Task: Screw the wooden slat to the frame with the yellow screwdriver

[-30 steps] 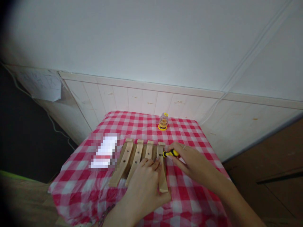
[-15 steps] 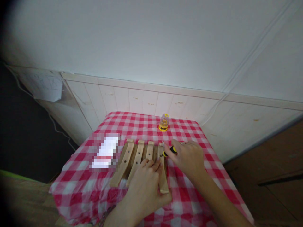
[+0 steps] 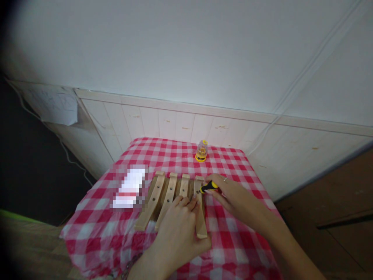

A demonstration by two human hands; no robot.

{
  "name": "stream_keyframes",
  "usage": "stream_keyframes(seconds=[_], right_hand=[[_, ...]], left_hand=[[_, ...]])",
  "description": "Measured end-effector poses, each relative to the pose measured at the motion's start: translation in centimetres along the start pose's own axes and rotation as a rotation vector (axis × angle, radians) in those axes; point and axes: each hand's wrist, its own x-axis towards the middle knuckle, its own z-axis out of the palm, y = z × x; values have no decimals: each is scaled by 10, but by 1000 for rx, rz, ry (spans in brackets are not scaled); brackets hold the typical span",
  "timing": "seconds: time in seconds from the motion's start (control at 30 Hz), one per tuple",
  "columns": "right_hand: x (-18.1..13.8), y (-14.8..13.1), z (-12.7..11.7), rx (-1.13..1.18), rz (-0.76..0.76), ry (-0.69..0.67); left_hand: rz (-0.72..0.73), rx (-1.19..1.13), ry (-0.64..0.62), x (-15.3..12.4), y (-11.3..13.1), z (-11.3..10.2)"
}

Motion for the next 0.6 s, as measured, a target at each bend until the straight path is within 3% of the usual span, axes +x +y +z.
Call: stream_keyframes(seconds=[0.27, 0.47, 0.6], right_hand=[[14, 1, 12, -437, -47, 354], [24, -5, 28, -384, 130, 452], [28, -4, 31, 19, 12, 434]], left_hand=[[-5, 2, 17, -1, 0, -2], [-14, -10, 26, -1, 0, 1], [3, -10, 39, 0, -1, 3]])
